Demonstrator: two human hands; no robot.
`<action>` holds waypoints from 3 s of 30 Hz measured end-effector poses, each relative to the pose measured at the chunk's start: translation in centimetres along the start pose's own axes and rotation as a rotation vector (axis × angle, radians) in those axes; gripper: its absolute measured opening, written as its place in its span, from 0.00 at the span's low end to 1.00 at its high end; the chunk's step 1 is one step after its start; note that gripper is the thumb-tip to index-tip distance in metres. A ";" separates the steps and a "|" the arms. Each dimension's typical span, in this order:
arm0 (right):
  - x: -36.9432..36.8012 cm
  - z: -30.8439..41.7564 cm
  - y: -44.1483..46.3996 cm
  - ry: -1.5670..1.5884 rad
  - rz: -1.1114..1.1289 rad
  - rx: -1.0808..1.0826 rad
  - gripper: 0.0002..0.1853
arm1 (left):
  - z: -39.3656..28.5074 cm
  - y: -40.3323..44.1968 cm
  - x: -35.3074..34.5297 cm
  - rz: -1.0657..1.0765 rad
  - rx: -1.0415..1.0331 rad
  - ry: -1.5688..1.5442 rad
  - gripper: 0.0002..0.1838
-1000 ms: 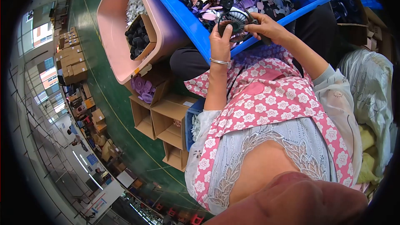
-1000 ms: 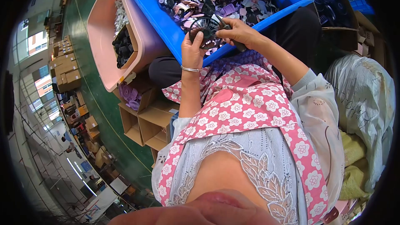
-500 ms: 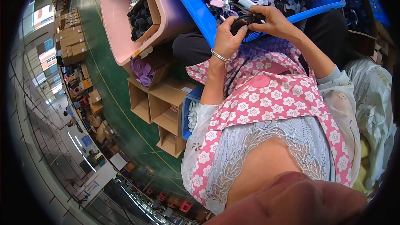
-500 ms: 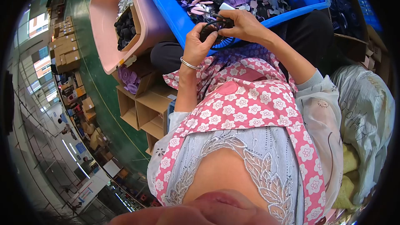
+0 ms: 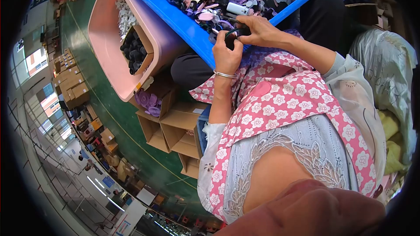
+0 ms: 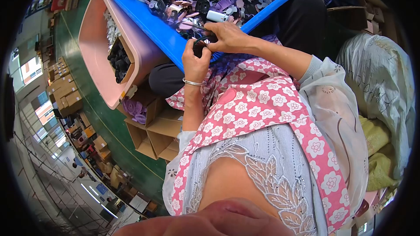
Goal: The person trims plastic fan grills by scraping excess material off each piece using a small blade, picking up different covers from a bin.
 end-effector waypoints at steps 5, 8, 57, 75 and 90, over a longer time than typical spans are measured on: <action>-1.6 -1.9 -0.1 0.796 -0.030 -0.232 0.15 | 0.0 0.8 0.7 -0.030 0.235 -0.730 0.12; -2.0 -1.6 -0.3 0.840 -0.096 -0.225 0.15 | 1.4 0.9 -0.6 -0.111 0.154 -0.748 0.12; -0.3 -0.8 1.2 0.134 -0.001 0.041 0.17 | 1.1 0.0 0.7 0.006 0.063 -0.277 0.10; -0.4 2.6 1.9 -0.005 0.057 0.186 0.14 | 0.6 -1.1 1.2 -0.117 -0.096 -0.149 0.11; -0.4 1.6 1.1 0.024 0.114 0.105 0.12 | 2.3 -1.3 0.1 -0.176 -0.150 -0.200 0.13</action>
Point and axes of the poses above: each hand's wrist, its own y-axis towards the middle knuckle, its own x-axis out of the back of the hand, z = x × y, the point moved 2 cm from there along y, towards the middle knuckle, and after that the axes turned 4 degrees about -y, right-handed, at the moved point
